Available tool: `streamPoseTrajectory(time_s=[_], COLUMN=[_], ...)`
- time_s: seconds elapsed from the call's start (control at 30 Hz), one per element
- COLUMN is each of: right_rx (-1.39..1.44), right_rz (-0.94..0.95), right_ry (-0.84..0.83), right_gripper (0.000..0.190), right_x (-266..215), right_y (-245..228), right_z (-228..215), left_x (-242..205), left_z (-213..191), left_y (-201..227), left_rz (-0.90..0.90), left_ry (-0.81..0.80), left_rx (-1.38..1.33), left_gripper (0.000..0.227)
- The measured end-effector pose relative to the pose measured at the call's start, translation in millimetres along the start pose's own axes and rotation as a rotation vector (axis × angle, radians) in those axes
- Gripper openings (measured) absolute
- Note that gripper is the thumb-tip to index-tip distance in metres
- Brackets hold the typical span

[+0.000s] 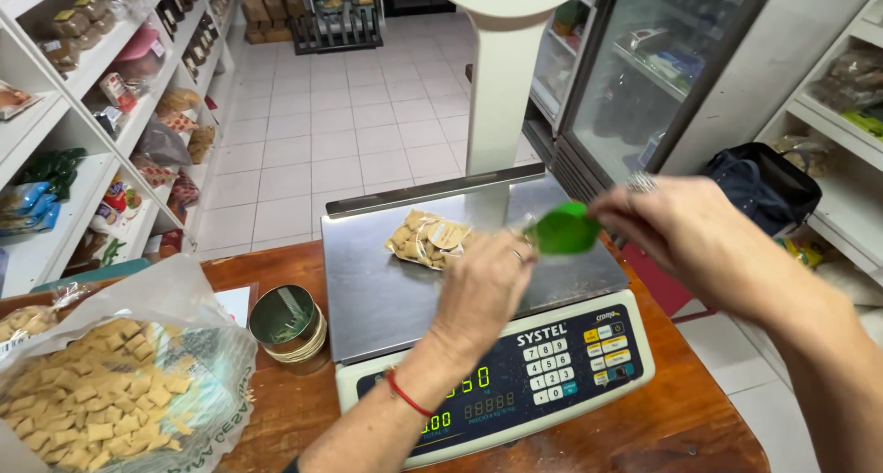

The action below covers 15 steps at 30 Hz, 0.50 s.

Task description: Weighing and packaging small snack items into plastic bags and applying labels.

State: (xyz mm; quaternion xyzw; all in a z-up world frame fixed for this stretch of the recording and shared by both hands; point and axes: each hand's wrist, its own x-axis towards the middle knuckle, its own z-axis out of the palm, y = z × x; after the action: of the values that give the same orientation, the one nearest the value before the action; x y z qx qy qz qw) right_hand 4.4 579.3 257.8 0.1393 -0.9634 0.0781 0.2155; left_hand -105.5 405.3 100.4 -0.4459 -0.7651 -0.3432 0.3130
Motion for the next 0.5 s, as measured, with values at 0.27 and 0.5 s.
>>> streamPoseTrajectory(time_s=[0.27, 0.5], right_rx=[-0.053, 0.645], right_rz=[0.369, 0.69], right_ry=[0.071, 0.474], right_gripper=[0.021, 0.025], right_x=[-71.0, -100.5], right_y=[-22.2, -61.3], right_z=[10.3, 33.5], left_x=[-56.3, -209.8], left_z=[-58.9, -187.6], left_y=[50.9, -31.7], left_rz=[0.12, -0.812], left_ry=[-0.157, -0.579], left_rx=[-0.072, 0.223], left_gripper=[0.021, 0.038])
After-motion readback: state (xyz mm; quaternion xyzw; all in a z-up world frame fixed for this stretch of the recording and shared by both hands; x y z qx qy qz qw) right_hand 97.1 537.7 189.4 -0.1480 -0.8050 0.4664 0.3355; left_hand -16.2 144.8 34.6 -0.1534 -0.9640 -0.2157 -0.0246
